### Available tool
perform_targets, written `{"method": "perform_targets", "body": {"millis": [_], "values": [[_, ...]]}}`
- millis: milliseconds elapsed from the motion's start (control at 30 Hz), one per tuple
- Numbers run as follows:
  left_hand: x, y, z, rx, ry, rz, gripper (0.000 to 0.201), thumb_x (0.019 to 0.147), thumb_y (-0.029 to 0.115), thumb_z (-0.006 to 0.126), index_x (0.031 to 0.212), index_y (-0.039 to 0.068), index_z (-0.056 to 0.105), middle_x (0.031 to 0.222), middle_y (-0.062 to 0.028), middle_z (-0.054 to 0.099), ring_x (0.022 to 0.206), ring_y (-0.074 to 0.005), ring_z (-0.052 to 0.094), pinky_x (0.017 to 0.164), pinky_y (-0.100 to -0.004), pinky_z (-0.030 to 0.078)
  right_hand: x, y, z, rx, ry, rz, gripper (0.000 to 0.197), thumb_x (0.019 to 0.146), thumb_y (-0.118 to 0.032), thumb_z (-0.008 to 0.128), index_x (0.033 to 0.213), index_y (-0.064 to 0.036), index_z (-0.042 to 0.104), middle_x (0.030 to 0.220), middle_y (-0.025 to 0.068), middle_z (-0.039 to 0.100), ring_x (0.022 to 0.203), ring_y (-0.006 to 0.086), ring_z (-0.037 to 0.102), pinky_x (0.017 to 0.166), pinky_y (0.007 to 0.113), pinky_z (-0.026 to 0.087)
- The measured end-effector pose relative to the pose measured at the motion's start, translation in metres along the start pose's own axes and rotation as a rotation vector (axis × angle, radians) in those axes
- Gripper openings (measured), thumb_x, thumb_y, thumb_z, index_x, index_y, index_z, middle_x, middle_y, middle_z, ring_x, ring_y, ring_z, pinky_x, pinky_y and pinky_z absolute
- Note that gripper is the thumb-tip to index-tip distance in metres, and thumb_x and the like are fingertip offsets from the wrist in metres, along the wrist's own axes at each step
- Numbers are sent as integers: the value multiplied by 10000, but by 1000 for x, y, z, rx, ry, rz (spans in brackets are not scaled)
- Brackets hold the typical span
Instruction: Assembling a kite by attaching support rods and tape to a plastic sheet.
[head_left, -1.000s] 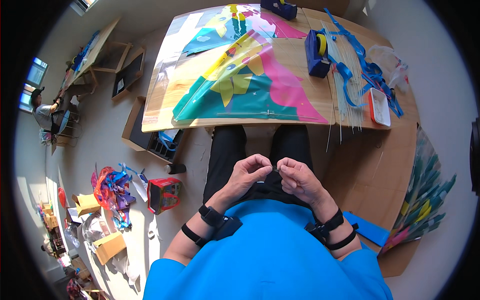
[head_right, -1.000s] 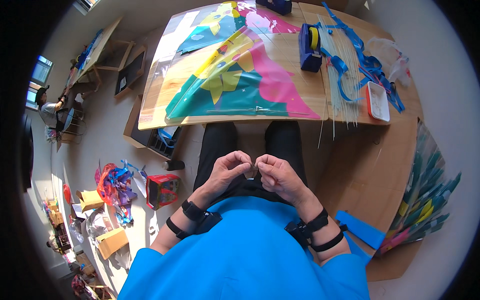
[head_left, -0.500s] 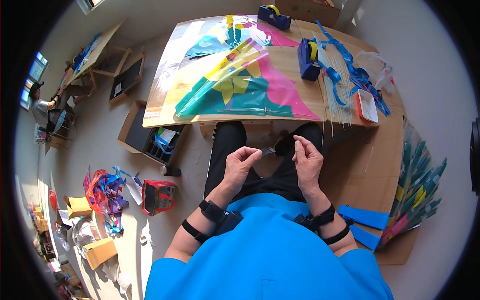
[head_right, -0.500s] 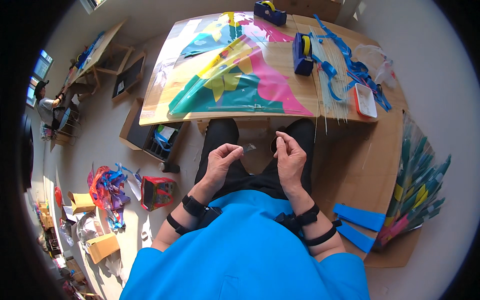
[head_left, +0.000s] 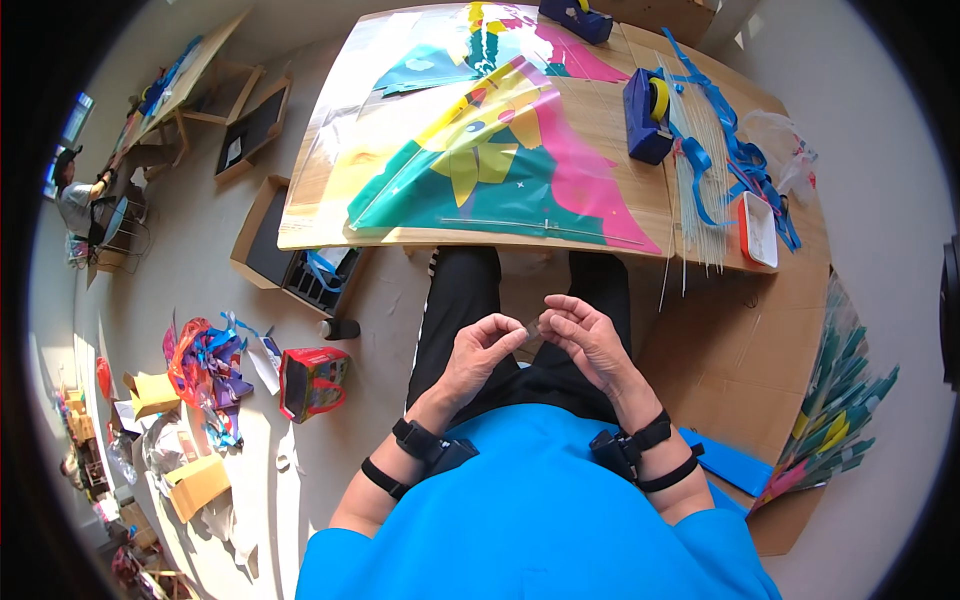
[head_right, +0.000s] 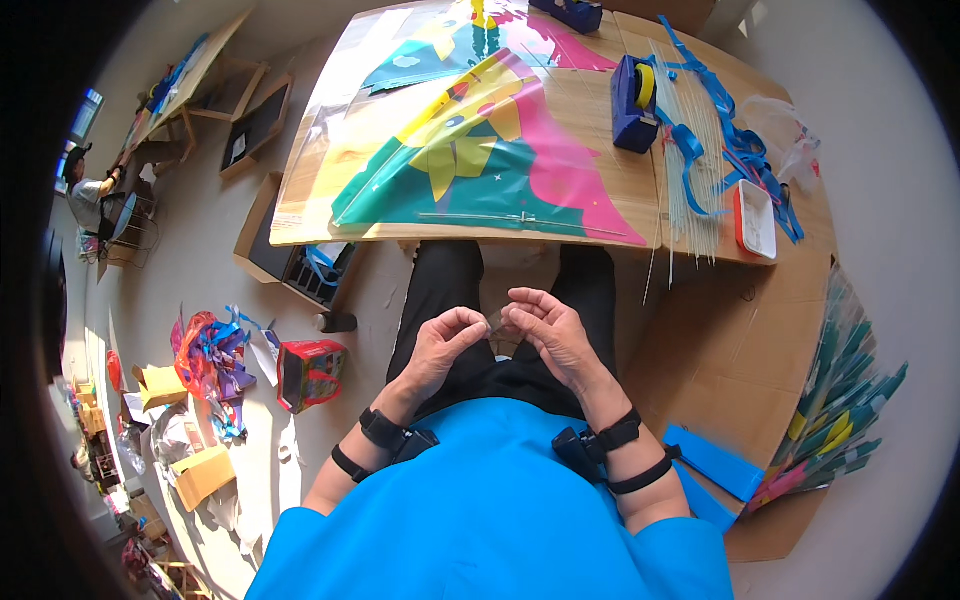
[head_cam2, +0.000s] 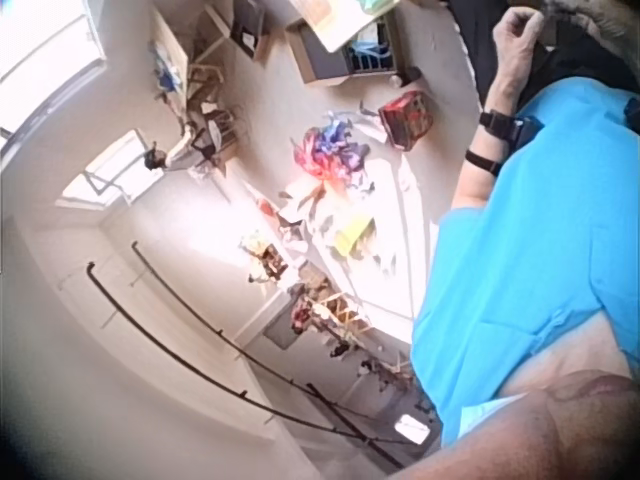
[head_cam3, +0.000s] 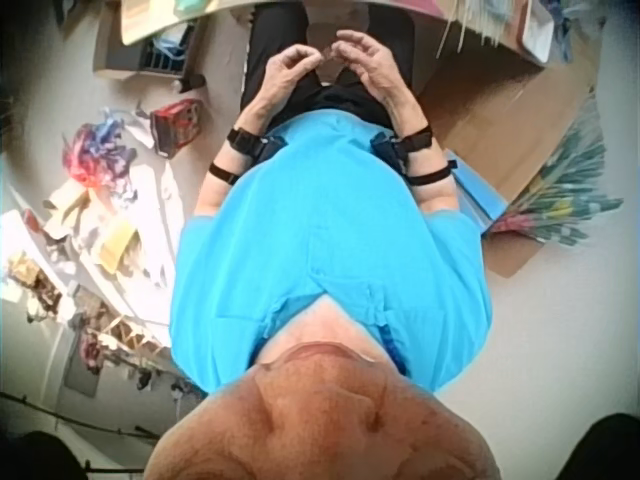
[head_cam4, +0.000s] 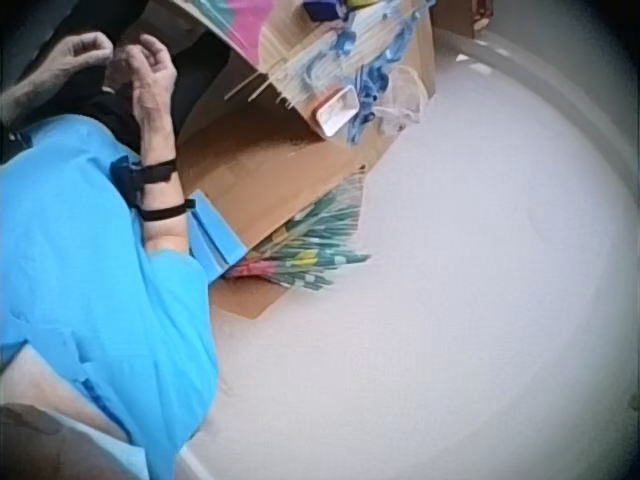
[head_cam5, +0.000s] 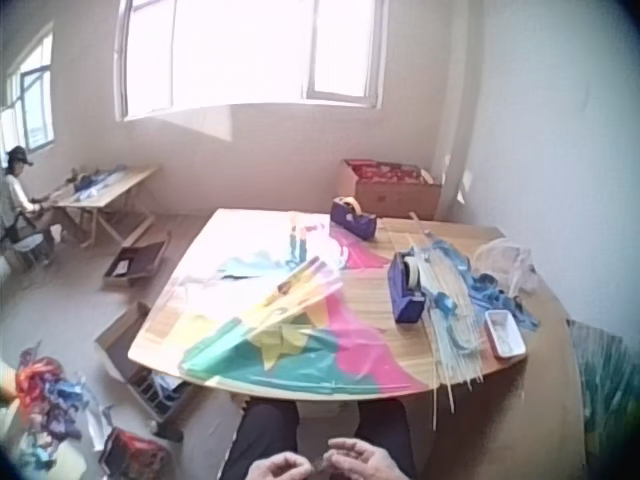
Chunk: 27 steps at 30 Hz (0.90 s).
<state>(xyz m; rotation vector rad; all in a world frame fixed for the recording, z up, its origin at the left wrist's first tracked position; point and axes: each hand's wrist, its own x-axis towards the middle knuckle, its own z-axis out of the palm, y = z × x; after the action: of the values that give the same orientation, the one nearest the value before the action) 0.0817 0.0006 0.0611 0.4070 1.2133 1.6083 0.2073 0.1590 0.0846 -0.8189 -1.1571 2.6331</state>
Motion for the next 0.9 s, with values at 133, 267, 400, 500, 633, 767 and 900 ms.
{"method": "perform_targets", "body": {"millis": [133, 267, 400, 500, 633, 767, 900], "values": [[11, -6, -10, 8, 30, -55, 128, 910, 166, 640, 960, 48, 636, 934, 6, 603, 893, -68, 550, 848, -218, 443, 16, 4, -8, -82, 97, -15, 359, 847, -57, 689, 1169, 22, 550, 947, 61, 628, 867, 126, 617, 838, 258, 513], [25, -6, -17, 52, 62, -102, 112, 914, 149, 631, 947, 42, 628, 930, 12, 594, 892, -67, 544, 838, -215, 442, 31, 9, -19, -174, 168, -85, 346, 840, -59, 697, 1154, 13, 568, 998, 63, 625, 885, 114, 607, 818, 252, 507], [38, 3, -20, 47, 8, -51, 101, 917, 152, 615, 935, 53, 616, 1080, -49, 611, 1018, -113, 550, 929, -284, 435, 48, 1, -23, -205, 133, 163, 460, 951, -410, 504, 1189, -22, 570, 1127, 85, 598, 1041, 151, 552, 927, 313, 444], [45, 19, -14, -105, -11, -67, 96, 922, 156, 601, 928, 60, 607, 1186, -86, 586, 1104, -152, 537, 986, -334, 413, 58, 3, -28, -11, -64, 373, 684, 945, -615, 316, 1207, -35, 569, 1152, 100, 585, 1097, 179, 522, 978, 343, 404], [54, 19, -21, -128, 24, -92, 81, 923, 159, 596, 914, 78, 604, 1199, -92, 585, 1132, -164, 530, 1010, -358, 395, 69, 14, -27, 136, -155, 393, 750, 928, -672, 284, 1190, -38, 587, 1139, 102, 586, 1100, 191, 521, 991, 352, 397], [60, 11, -24, -120, 38, -101, 88, 921, 158, 595, 907, 71, 602, 1197, -108, 586, 1121, -169, 535, 1004, -363, 398, 71, 15, -31, 115, -112, 339, 634, 953, -584, 371, 1174, -32, 590, 1144, 110, 599, 1110, 212, 536, 1025, 389, 380], [69, 6, -27, -112, 24, -118, 88, 923, 154, 590, 909, 67, 602, 1196, -115, 583, 1099, -163, 542, 994, -349, 404, 72, 11, -37, 131, -81, 305, 502, 941, -487, 496, 1126, -35, 614, 1089, 92, 615, 1055, 188, 558, 993, 365, 401]]}}
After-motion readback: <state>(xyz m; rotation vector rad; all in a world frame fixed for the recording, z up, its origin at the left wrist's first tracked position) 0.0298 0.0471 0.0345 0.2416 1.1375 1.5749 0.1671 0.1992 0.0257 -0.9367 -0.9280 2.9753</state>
